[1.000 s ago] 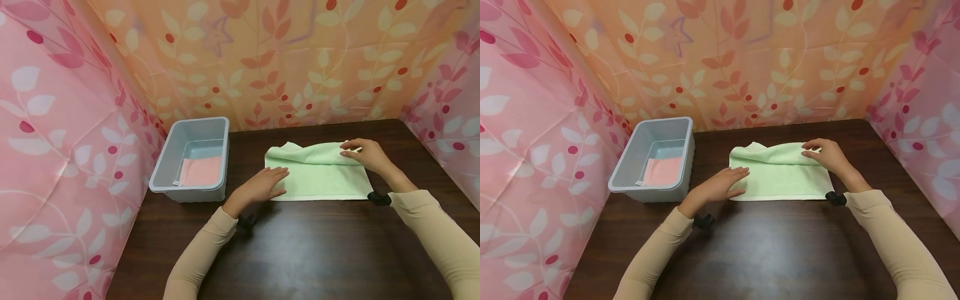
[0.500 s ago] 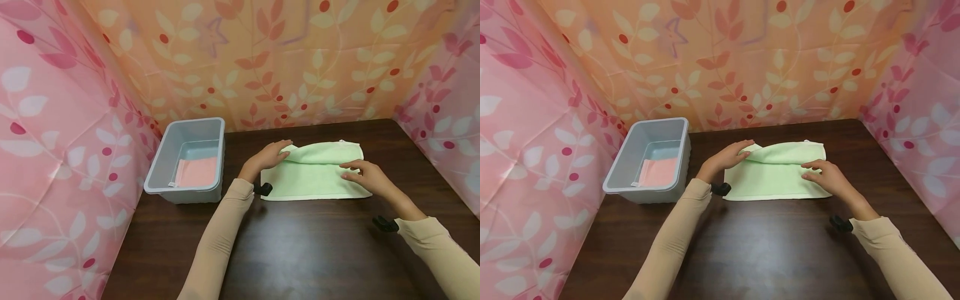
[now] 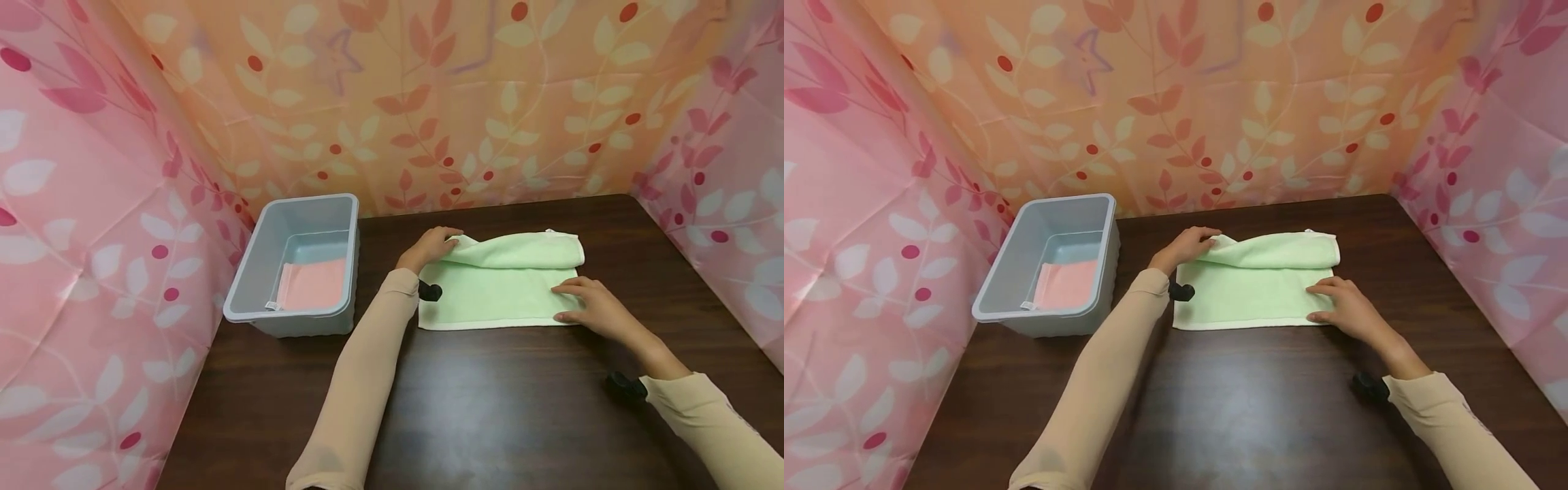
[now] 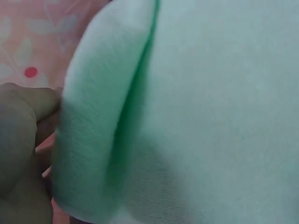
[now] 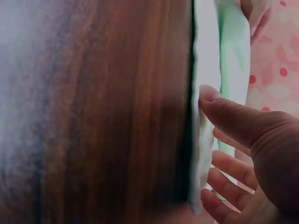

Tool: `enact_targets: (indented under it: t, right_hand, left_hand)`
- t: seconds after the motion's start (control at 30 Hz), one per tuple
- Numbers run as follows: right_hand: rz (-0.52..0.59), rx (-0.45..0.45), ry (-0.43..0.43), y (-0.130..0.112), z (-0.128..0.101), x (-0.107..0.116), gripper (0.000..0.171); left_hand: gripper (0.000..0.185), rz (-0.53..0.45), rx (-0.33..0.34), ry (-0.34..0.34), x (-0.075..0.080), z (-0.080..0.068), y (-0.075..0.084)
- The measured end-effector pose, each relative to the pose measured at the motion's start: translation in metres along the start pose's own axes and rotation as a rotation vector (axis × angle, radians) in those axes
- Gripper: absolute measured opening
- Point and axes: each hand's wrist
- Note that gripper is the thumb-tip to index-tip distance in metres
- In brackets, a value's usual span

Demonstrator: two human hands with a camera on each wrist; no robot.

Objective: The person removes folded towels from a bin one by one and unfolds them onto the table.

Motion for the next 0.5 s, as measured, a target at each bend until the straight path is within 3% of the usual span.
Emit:
enact_targets:
  t: [0.23, 0.5]
  right_hand:
    - [-0.022, 0.008, -0.003, -0.003, -0.002, -0.003, 0.057]
    - [-0.068, 0.04, 0.029, -0.003, -0.004, -0.005, 0.056]
  left_hand:
    - [0.035, -0.003, 0.087, 0.022, -0.007, 0.005, -0.01]
    - [0.039, 0.118, 0.055, 0.045, -0.015, 0.007, -0.019]
Point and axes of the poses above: each hand's wrist, its own z-axis towards the middle knuckle, its own x-axis out of the back of the hand, y = z × x, and after that the axes turned 10 degrees about x, right-handed
